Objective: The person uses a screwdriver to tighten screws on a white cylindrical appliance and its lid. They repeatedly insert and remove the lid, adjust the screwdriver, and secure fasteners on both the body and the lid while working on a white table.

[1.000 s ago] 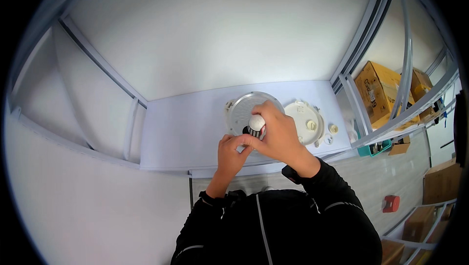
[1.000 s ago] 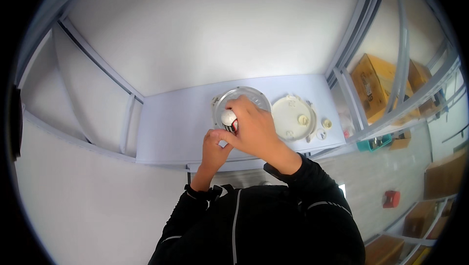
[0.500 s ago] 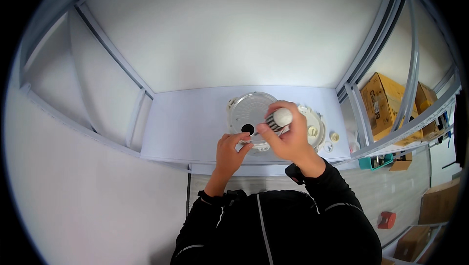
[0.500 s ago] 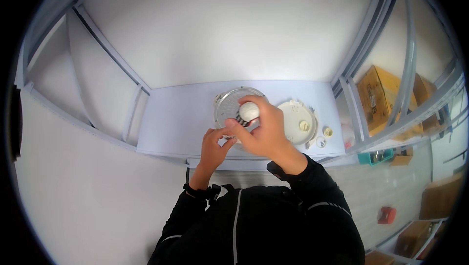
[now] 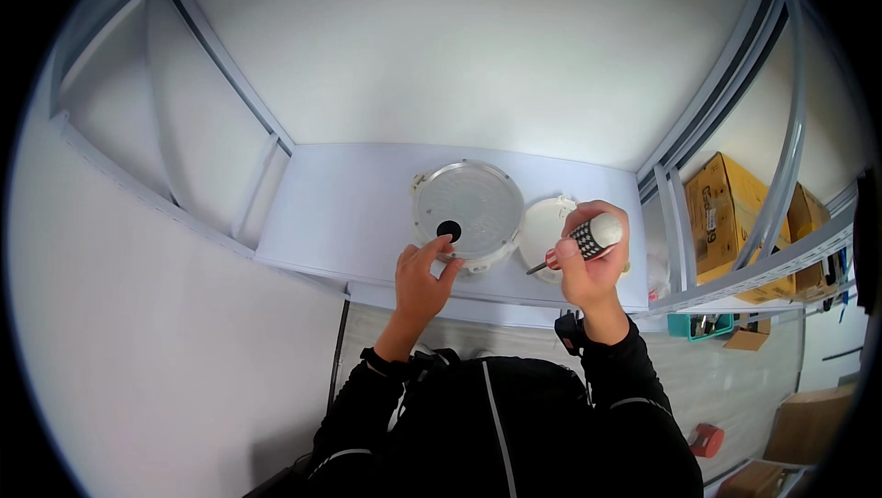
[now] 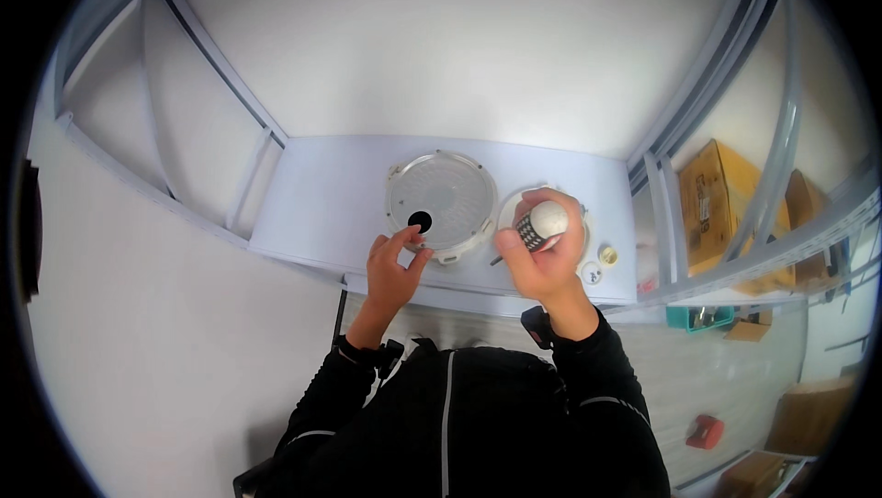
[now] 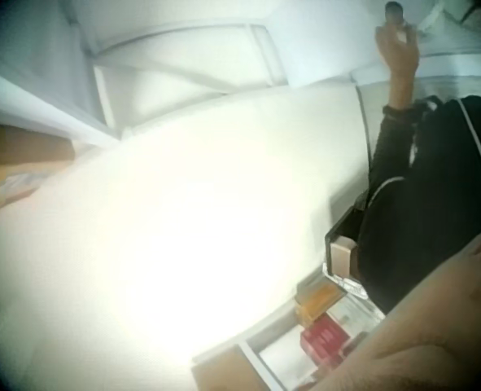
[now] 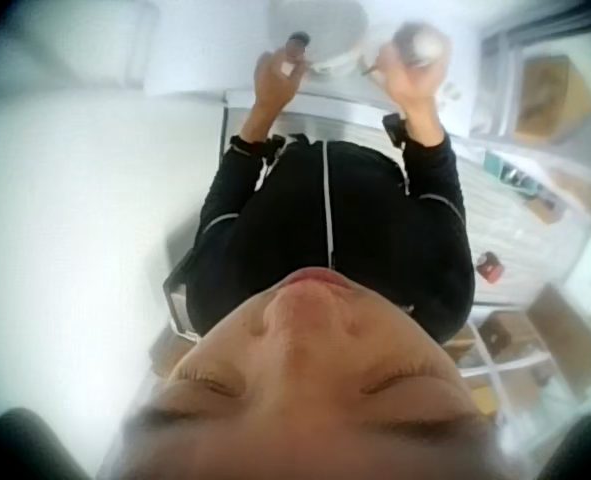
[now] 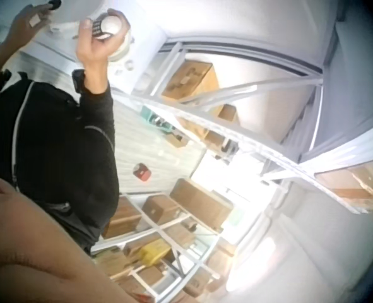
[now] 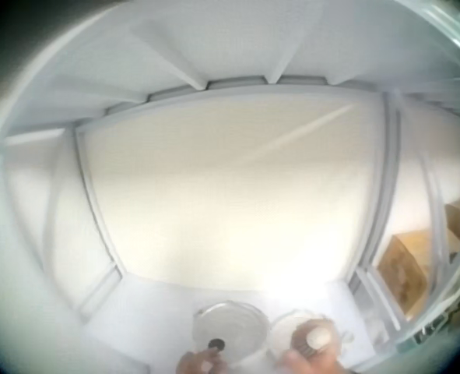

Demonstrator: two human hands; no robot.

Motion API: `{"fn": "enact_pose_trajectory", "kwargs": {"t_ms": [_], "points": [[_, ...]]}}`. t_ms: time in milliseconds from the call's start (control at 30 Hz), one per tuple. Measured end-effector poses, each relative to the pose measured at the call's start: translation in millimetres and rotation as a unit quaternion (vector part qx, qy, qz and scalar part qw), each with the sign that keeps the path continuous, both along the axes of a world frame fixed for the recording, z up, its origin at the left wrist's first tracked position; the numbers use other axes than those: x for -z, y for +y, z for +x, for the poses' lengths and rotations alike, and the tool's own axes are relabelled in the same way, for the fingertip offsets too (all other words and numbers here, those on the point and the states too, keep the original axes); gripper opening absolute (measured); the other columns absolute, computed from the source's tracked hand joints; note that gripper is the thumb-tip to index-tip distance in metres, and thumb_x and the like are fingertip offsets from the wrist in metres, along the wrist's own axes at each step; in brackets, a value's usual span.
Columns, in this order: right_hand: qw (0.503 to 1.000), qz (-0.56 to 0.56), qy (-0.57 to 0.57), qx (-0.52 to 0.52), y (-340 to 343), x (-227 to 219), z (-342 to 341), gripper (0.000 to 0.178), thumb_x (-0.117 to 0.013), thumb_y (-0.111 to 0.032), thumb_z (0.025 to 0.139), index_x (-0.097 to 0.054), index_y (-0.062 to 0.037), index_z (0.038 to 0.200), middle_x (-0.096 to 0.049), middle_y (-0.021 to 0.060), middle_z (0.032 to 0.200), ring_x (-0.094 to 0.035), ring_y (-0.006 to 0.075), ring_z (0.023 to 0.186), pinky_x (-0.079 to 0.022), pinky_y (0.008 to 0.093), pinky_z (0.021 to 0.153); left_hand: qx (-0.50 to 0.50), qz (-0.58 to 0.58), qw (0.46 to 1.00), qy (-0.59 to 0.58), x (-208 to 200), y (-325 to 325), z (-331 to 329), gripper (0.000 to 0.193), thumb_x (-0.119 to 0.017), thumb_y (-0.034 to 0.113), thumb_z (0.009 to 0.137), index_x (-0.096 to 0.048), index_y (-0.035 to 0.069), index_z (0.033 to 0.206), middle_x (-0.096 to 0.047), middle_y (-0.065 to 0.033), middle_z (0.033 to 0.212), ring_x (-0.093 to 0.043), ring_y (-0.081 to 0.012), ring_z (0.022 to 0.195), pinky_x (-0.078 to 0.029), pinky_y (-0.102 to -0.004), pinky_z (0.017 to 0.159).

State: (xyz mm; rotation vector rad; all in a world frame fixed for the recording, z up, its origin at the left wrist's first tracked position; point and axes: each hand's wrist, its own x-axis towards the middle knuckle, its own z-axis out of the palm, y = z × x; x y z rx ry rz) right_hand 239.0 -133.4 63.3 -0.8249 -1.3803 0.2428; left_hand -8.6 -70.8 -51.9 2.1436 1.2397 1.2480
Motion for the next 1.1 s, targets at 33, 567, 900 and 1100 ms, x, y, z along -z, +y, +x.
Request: {"fn": "enact_pose_trajectory", "kwargs": {"t_ms": [33, 567, 900, 1100], "points": [[1.000, 0.001, 0.013, -0.020, -3.5, -2.5, 2.7, 0.044, -0.077, -0.008, 0.094, -0.052, 0.0027, 0.129, -0.064, 0.0093, 0.092, -0.060, 0.0128, 0.072, -0.050, 0.0288, 0.067, -0.007, 0.014, 1.000, 0.002, 2.2, -2.7, 2.5, 0.042, -0.086, 0.014, 0.084, -0.075, 0.008, 0.125, -0.080, -0.0029, 0.103, -0.066, -0.0260, 0.087, -0.051, -0.0407, 0.086], [0.997, -0.053, 0.033, -0.043, -31.0, 20.4, 38.2, 0.046, -0.067, -0.004, 0.092, -0.047, 0.0032, 0.133, -0.063, 0.0133, 0.102, -0.061, 0.0142, 0.078, -0.054, 0.0305, 0.073, -0.131, 0.130, 0.974, 0.131, -8.8, -2.0, 75.9, 0.027, -0.089, 0.028, 0.080, -0.077, 0.017, 0.102, -0.073, 0.0072, 0.089, -0.061, -0.0189, 0.090, -0.033, -0.0454, 0.092], [0.998, -0.053, 0.017, -0.034, -34.3, 26.3, 52.1, 0.044, -0.065, -0.001, 0.094, -0.046, 0.0045, 0.134, -0.064, 0.0134, 0.095, -0.064, 0.0138, 0.068, -0.055, 0.0289, 0.062, -0.224, 0.024, 0.971, 0.078, -12.2, 24.9, 22.8, 0.023, -0.085, 0.027, 0.084, -0.081, 0.019, 0.106, -0.069, 0.0016, 0.106, -0.063, -0.0236, 0.103, -0.036, -0.0467, 0.093], [0.997, -0.060, -0.003, -0.055, -27.8, 24.9, 47.0, 0.048, -0.066, 0.004, 0.092, -0.045, 0.0028, 0.135, -0.063, 0.0129, 0.094, -0.064, 0.0136, 0.067, -0.055, 0.0281, 0.062, -0.230, -0.004, 0.967, 0.112, -13.1, 32.5, 21.4, 0.009, -0.084, 0.023, 0.085, -0.084, 0.020, 0.093, -0.069, 0.0021, 0.105, -0.063, -0.0243, 0.102, -0.038, -0.0475, 0.091]]}}
